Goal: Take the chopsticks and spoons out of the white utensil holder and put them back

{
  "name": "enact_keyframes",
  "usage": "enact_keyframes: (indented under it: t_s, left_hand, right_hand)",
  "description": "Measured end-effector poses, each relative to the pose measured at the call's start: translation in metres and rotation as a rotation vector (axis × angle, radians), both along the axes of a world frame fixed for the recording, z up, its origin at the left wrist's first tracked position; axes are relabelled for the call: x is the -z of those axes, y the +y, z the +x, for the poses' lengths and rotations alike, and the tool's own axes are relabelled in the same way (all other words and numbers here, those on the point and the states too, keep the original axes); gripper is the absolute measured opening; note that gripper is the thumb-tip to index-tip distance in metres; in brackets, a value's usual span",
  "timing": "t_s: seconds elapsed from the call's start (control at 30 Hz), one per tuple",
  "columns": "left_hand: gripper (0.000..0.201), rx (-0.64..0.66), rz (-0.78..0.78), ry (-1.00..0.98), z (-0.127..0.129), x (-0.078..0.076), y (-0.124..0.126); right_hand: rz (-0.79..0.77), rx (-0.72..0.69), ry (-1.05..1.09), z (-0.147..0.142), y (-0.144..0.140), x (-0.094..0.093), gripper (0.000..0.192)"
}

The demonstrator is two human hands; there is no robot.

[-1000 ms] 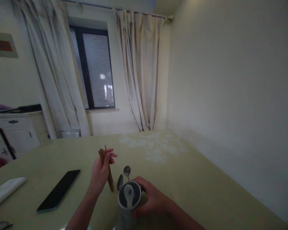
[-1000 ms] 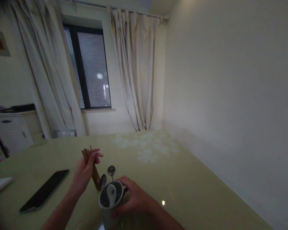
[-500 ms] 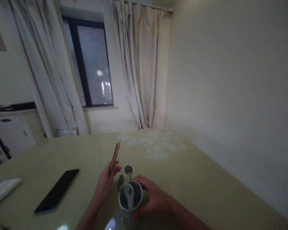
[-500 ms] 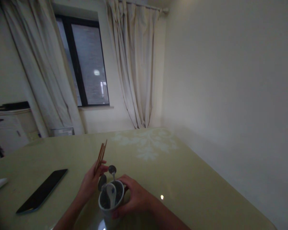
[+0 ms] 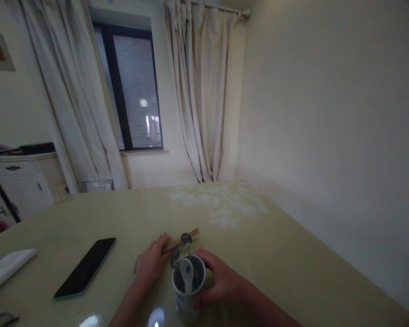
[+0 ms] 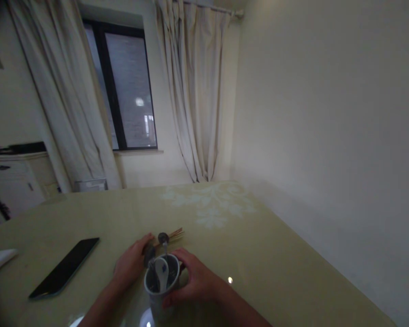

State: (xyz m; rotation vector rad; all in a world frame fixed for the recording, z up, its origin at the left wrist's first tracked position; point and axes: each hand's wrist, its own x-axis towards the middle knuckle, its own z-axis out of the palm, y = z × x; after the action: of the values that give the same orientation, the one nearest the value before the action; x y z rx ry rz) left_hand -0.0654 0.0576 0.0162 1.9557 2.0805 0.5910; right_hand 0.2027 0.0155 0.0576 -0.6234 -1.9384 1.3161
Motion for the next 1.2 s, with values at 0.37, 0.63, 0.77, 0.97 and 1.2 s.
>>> enact_keyframes:
  t_s: [0.37,0.63,0.77,0.97,1.2]
  left_hand:
    - [0.051,0.182,0.027,0.046,0.005,-0.003,0.0]
    - [0.043,0.243,0.205,0.062,0.008,-0.013,-0.003]
    - [0.048,0.28,0.343,-0.339,0.027,-0.028,-0.017]
    - [0.083,0.186,0.078,-1.278,0.075,-0.032,-0.044]
    - [0.081,0.146,0.029,-1.135,0.085,-0.049,-0.061]
  right_hand:
    - [-0.002,-0.003,0.009,0.001,-0.001,-0.002,0.091]
    - [0.056,0.056,0.013,0.005,-0.005,-0.002,0.106]
    - [0.063,0.076,0.042,0.002,-0.004,0.002,0.104]
    - [0.013,0.142,0.11,-0.003,-0.004,0.006,0.103]
    - [0.099,0.221,0.152,0.008,0.01,0.003,0.085]
